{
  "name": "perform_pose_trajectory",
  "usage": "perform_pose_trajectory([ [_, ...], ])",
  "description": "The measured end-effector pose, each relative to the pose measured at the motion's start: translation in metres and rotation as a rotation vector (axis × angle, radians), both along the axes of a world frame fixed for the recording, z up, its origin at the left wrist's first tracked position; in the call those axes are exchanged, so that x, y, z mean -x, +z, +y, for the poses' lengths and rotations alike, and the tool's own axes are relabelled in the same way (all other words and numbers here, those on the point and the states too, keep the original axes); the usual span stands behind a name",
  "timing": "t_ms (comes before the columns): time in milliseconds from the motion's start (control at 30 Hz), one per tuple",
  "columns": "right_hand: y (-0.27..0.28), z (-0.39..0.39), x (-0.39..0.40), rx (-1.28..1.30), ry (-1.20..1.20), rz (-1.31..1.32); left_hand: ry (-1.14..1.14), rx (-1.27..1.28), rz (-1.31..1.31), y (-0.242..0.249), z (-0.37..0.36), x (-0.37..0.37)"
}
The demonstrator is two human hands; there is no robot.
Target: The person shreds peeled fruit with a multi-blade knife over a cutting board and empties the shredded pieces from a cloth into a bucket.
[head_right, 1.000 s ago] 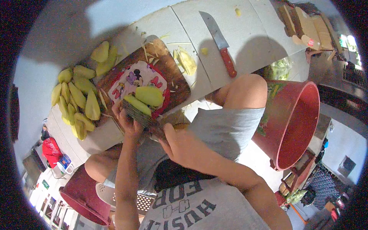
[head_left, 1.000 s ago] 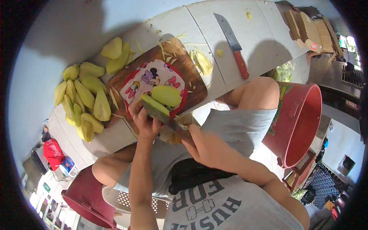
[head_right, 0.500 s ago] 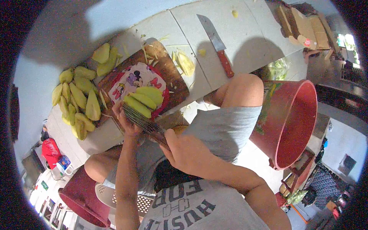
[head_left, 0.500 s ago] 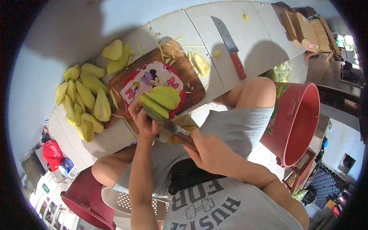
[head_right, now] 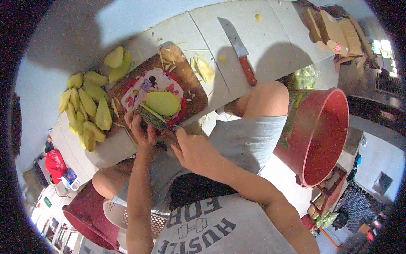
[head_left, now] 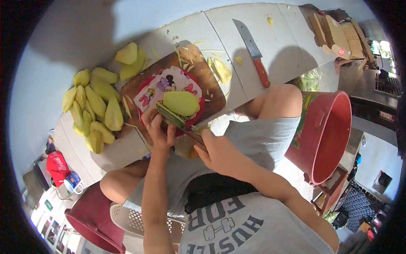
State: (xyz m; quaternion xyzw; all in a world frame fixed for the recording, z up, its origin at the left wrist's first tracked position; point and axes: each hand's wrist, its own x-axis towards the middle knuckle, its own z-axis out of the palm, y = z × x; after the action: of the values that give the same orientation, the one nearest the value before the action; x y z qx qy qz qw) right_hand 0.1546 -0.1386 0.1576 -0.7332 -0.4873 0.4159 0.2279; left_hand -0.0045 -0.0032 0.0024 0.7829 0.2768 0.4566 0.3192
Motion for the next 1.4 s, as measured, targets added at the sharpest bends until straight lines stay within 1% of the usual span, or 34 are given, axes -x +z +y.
perform_pose_trajectory([
  [100, 0.033, -0.007, -0.006, -0.069, 0.032, 0.017, -0.013, 0.015, 0.042, -0.002, 0.003, -0.003],
  [133, 0.040, -0.009, -0.008, -0.039, 0.051, 0.017, 0.016, -0.002, -0.019, -0.007, 0.003, -0.007],
  [200, 0.044, -0.012, -0.007, -0.008, 0.070, 0.015, 0.044, -0.017, -0.082, -0.011, 0.001, -0.007],
  [233, 0.044, -0.012, -0.006, -0.006, 0.060, 0.015, 0.032, -0.029, -0.041, -0.011, 0.002, -0.004],
  [367, 0.031, -0.012, -0.002, -0.042, 0.039, 0.018, 0.004, -0.018, 0.091, -0.006, 0.002, 0.001],
  [467, 0.023, -0.010, 0.000, -0.058, 0.039, -0.009, 0.007, -0.047, 0.036, -0.008, 0.003, -0.001],
  [567, 0.019, -0.004, 0.001, -0.100, 0.028, -0.033, 0.018, -0.052, 0.026, 0.002, 0.003, -0.004],
  [667, -0.002, -0.002, 0.002, -0.120, 0.010, -0.002, 0.027, -0.047, -0.018, -0.004, 0.002, -0.003],
  [767, -0.014, 0.005, 0.002, -0.100, 0.027, -0.007, 0.034, -0.074, -0.001, 0.000, 0.003, -0.003],
  [800, -0.026, 0.008, 0.004, -0.100, 0.032, -0.003, 0.039, -0.074, 0.003, 0.002, 0.003, -0.001],
  [867, -0.051, 0.011, 0.011, -0.095, 0.023, -0.109, 0.016, -0.050, 0.142, 0.008, 0.001, 0.002],
  [900, -0.051, 0.013, 0.010, -0.002, -0.008, -0.017, 0.015, -0.062, 0.139, 0.011, 0.002, -0.001],
  [1000, -0.052, 0.011, 0.007, 0.000, -0.018, -0.014, 0.020, -0.066, 0.128, 0.019, 0.001, -0.002],
  [1133, -0.049, 0.012, -0.001, -0.084, -0.021, -0.037, 0.077, -0.006, 0.166, 0.022, 0.000, -0.007],
  [1200, -0.049, 0.016, -0.009, -0.056, 0.048, 0.027, 0.094, 0.001, 0.174, 0.024, 0.001, -0.010],
  [1267, -0.050, 0.015, -0.014, -0.104, 0.044, 0.043, 0.126, 0.085, 0.198, 0.025, -0.001, -0.010],
  [1333, -0.041, 0.015, -0.019, -0.143, 0.043, 0.064, 0.126, 0.078, 0.183, 0.030, -0.006, -0.008],
  [1400, -0.030, 0.016, -0.024, -0.108, 0.024, 0.073, 0.134, 0.070, 0.175, 0.036, -0.012, -0.007],
])
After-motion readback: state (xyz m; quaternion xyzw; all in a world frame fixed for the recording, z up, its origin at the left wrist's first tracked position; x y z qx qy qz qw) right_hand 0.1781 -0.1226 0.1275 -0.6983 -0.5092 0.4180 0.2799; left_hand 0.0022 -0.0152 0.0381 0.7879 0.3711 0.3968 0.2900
